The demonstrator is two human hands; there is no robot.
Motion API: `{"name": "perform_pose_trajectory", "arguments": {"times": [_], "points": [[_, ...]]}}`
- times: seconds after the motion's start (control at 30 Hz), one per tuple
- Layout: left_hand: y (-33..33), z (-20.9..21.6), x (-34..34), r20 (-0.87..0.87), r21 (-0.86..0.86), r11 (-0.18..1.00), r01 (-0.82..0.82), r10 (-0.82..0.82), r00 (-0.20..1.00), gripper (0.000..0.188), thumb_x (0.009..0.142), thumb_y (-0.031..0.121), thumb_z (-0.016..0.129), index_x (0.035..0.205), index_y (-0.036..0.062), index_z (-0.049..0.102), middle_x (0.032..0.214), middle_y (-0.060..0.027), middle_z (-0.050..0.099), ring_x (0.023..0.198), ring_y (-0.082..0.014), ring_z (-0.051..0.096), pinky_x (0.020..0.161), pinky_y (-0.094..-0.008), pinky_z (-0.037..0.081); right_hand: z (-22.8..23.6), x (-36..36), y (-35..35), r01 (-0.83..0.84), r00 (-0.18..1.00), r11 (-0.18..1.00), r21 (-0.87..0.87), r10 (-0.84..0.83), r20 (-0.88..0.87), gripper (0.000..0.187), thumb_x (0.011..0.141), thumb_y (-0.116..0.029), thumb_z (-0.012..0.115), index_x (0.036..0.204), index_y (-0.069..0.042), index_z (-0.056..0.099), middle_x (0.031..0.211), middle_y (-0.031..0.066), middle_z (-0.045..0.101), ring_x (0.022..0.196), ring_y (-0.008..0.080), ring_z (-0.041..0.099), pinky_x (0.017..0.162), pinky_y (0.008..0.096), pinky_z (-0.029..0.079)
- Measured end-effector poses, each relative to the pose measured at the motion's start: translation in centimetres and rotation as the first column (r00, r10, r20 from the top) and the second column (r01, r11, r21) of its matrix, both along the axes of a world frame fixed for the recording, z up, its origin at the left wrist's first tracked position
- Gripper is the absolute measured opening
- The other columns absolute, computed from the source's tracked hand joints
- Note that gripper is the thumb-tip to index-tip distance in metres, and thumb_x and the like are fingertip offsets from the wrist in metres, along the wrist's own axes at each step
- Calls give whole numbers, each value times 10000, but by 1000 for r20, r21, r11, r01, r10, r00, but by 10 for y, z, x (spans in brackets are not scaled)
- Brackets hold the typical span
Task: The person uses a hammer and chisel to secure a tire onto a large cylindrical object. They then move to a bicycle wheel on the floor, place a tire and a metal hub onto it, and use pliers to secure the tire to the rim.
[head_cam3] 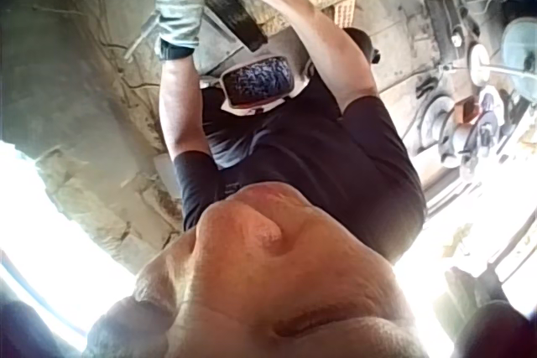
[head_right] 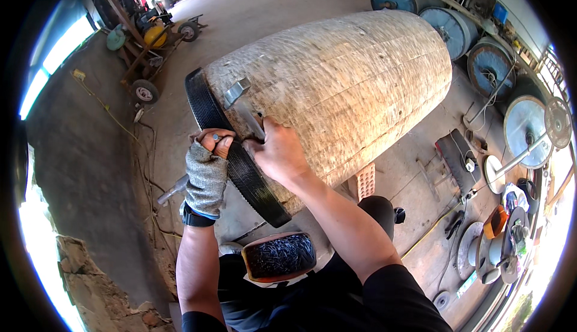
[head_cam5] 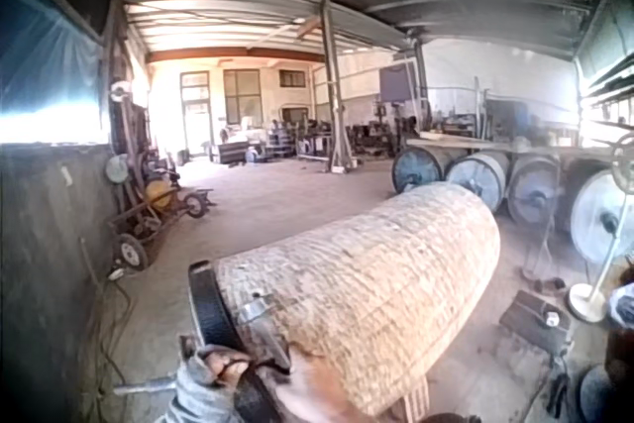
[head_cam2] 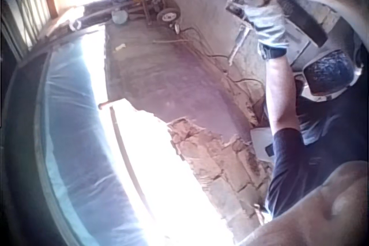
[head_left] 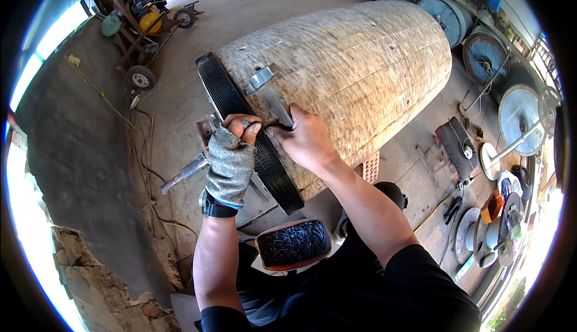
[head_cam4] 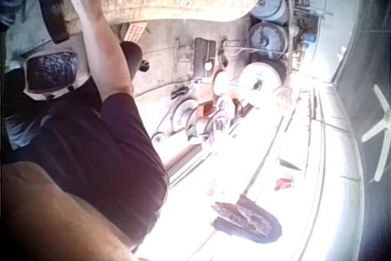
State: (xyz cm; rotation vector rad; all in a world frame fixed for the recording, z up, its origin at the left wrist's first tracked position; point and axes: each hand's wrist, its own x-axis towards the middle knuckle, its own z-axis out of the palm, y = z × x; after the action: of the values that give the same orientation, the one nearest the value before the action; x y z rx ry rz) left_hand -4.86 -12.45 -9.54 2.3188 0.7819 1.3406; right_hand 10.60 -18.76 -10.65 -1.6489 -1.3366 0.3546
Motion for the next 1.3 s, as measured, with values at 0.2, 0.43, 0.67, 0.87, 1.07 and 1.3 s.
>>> {"name": "perform_pose_trajectory", "arguments": {"times": [0.2,0.43,0.67,0.87,1.07,1.3], "points": [[2,0,-1,7,15,1000,10,-10,1000,52,877,92,691,918,62,699,895,-64,683,874,-231,621,853,-341,457,-1,1,3,6,1000,999,-46,-5,13,372,826,-183,762,1010,67,557,745,236,669,660,342,701,630,418,567],[3,-2,-3,8,11,999,37,-37,999,50,860,72,708,905,59,694,895,-68,686,859,-230,631,824,-337,473,3,-2,-1,0,1000,1000,-11,0,-6,356,819,-175,755,981,67,551,756,259,666,681,378,700,646,436,566],[8,-2,1,-89,186,982,21,-5,996,63,843,58,721,883,57,672,894,-78,665,815,-252,638,759,-346,500,-6,0,3,28,999,1000,-13,-27,39,351,815,-168,752,966,78,552,755,275,661,702,398,699,665,443,568],[16,-6,2,-123,222,974,37,-10,992,67,844,50,721,880,60,666,880,-81,658,777,-248,647,700,-334,516,-11,2,-1,6,999,1000,26,-5,-34,321,853,-155,714,977,84,540,737,272,656,662,383,694,625,441,574],[14,-5,3,-141,225,973,52,-20,990,58,851,50,716,887,57,670,873,-77,658,775,-242,646,700,-323,513,-21,-5,-34,96,990,995,-19,-98,-104,260,899,-133,667,1034,49,537,729,233,654,581,322,676,540,422,541],[17,-5,-3,-194,238,970,46,1,981,47,859,44,701,894,59,675,883,-74,662,781,-239,647,710,-321,512,22,3,-63,2,998,929,370,24,-66,269,979,-210,605,1123,-6,504,614,131,584,518,260,630,483,385,479]]}}
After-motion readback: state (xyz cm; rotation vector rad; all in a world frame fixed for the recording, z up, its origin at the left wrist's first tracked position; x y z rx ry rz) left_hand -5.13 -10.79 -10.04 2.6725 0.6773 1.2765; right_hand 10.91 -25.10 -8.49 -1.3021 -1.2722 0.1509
